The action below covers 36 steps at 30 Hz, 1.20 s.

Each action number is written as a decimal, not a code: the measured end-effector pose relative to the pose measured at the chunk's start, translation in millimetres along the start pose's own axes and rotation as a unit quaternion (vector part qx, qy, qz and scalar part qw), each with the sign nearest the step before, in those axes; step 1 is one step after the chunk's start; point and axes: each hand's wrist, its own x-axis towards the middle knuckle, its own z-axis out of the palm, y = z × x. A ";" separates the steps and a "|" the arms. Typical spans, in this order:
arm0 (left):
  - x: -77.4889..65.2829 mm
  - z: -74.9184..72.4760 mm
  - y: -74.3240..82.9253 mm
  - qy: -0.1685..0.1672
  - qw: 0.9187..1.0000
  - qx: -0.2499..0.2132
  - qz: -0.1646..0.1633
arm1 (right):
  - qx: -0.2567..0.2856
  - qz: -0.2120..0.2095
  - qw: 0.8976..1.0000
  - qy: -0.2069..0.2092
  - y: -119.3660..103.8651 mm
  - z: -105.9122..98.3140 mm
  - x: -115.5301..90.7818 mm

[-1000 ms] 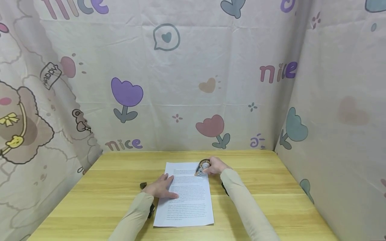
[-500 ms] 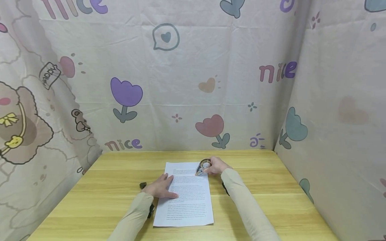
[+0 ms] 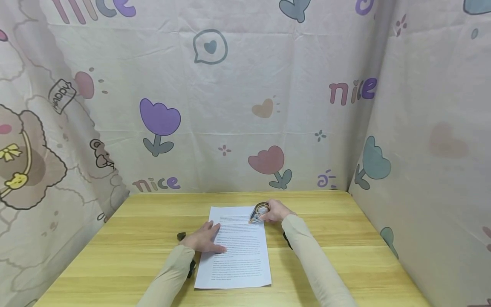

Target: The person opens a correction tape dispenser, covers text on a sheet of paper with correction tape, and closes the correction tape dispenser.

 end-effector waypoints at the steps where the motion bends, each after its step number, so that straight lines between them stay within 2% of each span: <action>1: -0.2 -0.1 0.2 0.000 1.000 0.000 0.001 | 0.001 0.000 1.000 0.001 0.0 -0.1 -0.4; 16: -2.8 -2.6 2.0 -0.001 1.000 -0.005 0.003 | 0.010 -0.024 1.000 0.013 4.4 1.9 -1.6; 23: -1.9 -0.9 1.6 -0.001 1.000 -0.005 0.003 | -0.017 -0.093 0.995 0.025 6.9 2.9 -6.0; 25: -1.7 -0.1 1.5 -0.002 1.000 -0.006 0.002 | -0.016 -0.100 0.994 0.030 9.2 3.3 -5.7; 32: -0.9 0.6 0.8 -0.005 1.000 -0.005 0.000 | 0.021 -0.100 0.994 0.047 15.5 4.2 -4.2; 36: 1.8 -0.4 0.0 -0.005 1.000 0.001 0.011 | 0.033 -0.108 0.992 0.054 17.3 4.9 -4.5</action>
